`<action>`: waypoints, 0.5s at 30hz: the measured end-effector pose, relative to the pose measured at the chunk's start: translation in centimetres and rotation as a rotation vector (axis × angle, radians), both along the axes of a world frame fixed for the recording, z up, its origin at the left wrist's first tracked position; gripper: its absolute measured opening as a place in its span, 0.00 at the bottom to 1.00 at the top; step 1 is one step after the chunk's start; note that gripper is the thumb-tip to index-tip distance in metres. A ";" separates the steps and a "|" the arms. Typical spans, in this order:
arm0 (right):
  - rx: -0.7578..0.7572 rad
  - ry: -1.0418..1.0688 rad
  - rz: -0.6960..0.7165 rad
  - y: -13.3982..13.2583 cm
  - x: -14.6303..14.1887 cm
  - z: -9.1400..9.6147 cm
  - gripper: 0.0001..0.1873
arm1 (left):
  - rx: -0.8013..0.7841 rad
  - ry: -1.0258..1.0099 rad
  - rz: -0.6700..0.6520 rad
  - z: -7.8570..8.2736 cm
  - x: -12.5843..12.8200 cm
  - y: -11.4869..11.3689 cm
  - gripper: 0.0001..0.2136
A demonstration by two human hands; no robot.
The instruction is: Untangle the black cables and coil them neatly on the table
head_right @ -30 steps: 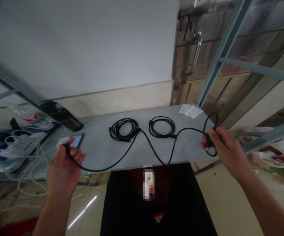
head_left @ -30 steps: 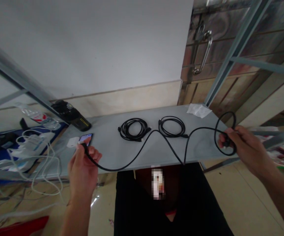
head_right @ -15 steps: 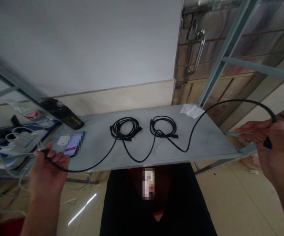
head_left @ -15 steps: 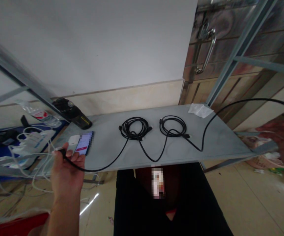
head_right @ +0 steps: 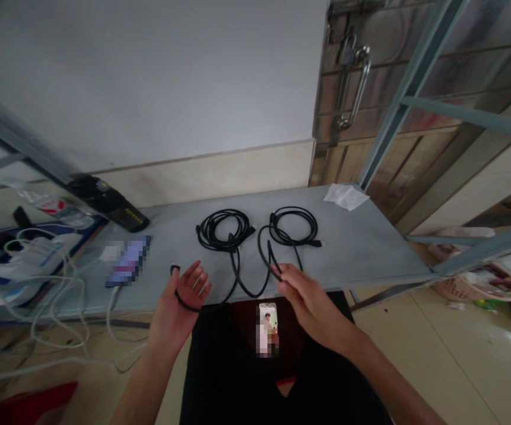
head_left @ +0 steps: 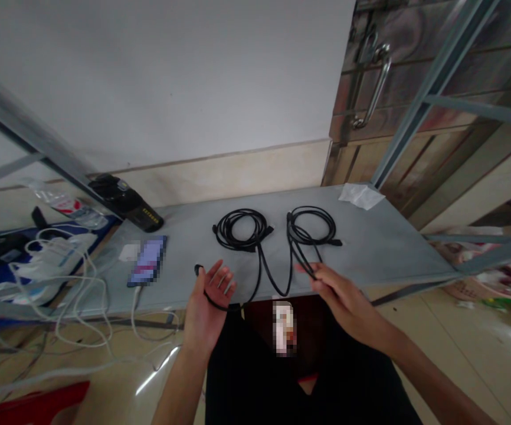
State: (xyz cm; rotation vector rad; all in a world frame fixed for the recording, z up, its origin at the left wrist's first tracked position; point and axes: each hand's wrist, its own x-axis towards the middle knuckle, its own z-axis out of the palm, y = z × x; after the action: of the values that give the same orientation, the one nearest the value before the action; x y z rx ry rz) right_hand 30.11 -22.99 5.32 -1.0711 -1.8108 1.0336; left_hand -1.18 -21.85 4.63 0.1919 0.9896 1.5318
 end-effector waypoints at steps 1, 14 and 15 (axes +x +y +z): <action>0.027 -0.030 0.087 -0.1 -1.3 0.1 0.19 | -0.024 0.001 -0.032 0.0 0.5 -0.2 0.15; 0.460 -0.452 0.473 0.9 -7.2 0.2 0.06 | 0.147 -0.050 -0.543 5.4 3.1 -0.2 0.25; 0.464 -0.443 0.459 1.1 -7.0 0.6 0.06 | 0.185 -0.062 -0.547 6.2 3.4 0.2 0.24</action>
State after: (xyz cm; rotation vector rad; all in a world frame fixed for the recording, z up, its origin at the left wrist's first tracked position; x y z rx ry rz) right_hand 23.15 -21.89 5.92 -0.6388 -2.5790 0.5850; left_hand 2.17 -21.70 10.84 0.4995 0.6709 1.1133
